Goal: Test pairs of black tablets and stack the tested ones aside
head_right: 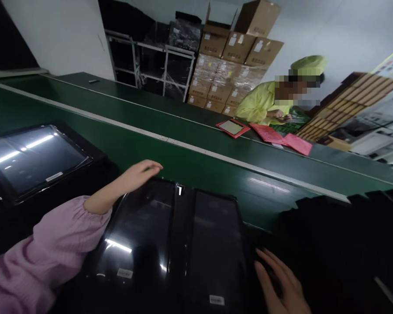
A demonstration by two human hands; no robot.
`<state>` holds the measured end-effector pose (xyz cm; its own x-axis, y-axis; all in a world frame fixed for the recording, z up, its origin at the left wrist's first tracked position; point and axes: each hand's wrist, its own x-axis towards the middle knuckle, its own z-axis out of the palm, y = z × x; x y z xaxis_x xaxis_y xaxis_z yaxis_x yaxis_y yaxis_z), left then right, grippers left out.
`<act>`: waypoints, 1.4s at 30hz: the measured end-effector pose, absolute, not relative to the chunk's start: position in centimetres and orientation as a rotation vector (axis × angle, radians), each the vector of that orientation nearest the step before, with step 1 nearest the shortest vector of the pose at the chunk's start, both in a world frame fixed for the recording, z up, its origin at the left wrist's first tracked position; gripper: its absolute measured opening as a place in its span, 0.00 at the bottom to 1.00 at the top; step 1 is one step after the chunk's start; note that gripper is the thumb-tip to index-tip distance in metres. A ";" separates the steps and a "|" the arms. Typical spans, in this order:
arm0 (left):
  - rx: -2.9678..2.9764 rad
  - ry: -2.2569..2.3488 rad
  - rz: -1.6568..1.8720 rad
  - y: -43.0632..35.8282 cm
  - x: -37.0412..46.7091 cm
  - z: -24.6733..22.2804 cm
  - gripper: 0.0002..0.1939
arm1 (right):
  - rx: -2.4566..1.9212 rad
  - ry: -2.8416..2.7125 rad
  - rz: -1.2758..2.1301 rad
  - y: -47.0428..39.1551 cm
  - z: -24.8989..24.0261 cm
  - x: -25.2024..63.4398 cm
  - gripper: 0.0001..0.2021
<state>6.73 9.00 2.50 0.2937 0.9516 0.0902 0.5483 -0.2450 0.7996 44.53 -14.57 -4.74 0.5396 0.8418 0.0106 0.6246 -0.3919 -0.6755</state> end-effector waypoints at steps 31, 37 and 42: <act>2.400 1.465 0.261 8.9 15.0 0.4 0.21 | -1.827 -1.033 0.723 -4.5 -6.0 42.5 0.43; 2.455 1.322 0.275 1.2 8.9 2.6 0.36 | -1.674 -0.979 0.852 -6.4 -6.8 44.6 0.35; 2.729 1.238 -0.022 -9.7 3.3 0.6 0.59 | -1.607 -0.996 0.866 -6.0 -7.4 45.4 0.33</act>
